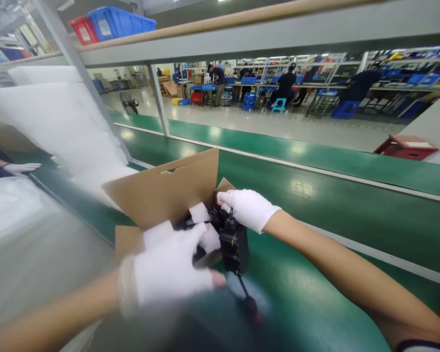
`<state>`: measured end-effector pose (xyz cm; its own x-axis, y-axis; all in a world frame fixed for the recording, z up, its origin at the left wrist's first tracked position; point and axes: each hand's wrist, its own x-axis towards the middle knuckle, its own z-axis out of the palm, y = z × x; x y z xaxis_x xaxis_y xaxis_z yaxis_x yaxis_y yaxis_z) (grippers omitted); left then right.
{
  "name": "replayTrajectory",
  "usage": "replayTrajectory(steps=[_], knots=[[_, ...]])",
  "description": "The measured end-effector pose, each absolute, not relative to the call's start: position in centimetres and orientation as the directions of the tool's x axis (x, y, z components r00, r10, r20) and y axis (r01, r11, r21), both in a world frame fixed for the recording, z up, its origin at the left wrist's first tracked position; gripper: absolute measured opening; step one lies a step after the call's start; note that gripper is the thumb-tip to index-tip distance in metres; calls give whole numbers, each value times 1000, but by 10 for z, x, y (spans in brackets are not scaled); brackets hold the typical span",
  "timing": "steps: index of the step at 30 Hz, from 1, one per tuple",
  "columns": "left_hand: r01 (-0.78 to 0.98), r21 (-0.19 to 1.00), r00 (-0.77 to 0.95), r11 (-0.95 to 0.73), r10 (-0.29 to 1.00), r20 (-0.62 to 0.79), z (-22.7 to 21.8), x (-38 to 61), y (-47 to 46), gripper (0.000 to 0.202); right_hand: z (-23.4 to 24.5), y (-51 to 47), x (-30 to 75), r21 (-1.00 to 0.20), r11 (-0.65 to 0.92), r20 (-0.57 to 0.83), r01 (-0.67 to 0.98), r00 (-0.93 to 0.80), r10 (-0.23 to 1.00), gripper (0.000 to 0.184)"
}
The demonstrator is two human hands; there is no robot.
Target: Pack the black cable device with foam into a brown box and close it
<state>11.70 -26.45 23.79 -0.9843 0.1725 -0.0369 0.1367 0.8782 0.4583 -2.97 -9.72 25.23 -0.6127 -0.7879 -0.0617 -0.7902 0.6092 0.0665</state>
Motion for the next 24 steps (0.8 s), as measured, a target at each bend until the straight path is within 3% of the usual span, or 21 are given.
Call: replayTrajectory(steps=[3, 8, 11, 15, 19, 22, 24], knots=[[79, 455, -985, 887, 139, -101, 210, 141, -238, 91, 254, -101, -25, 79, 575, -146, -814, -580, -801, 29], [22, 489, -998, 872, 45, -34, 194, 145, -231, 58, 261, -97, -22, -4, 631, -274, -776, -606, -747, 40], [23, 478, -999, 878, 34, -14, 213, 138, -252, 39, 258, -96, -22, -39, 616, -266, -787, -586, -765, 32], [12, 286, -1000, 958, 8, 18, 236, 126, -281, 31, 253, -93, -21, -60, 652, -142, -756, -640, -755, 16], [73, 146, -997, 987, 72, 14, 241, 110, -298, 37, 264, -80, -18, -172, 757, 116, -631, -776, -620, 16], [69, 146, -997, 987, 62, 53, 243, 84, -302, 48, 268, -71, -14, -255, 739, 284, -624, -779, -560, 21], [82, 215, -994, 973, 65, 84, 243, 59, -299, 60, 262, -71, -10, -320, 673, 361, -667, -743, -564, 25]])
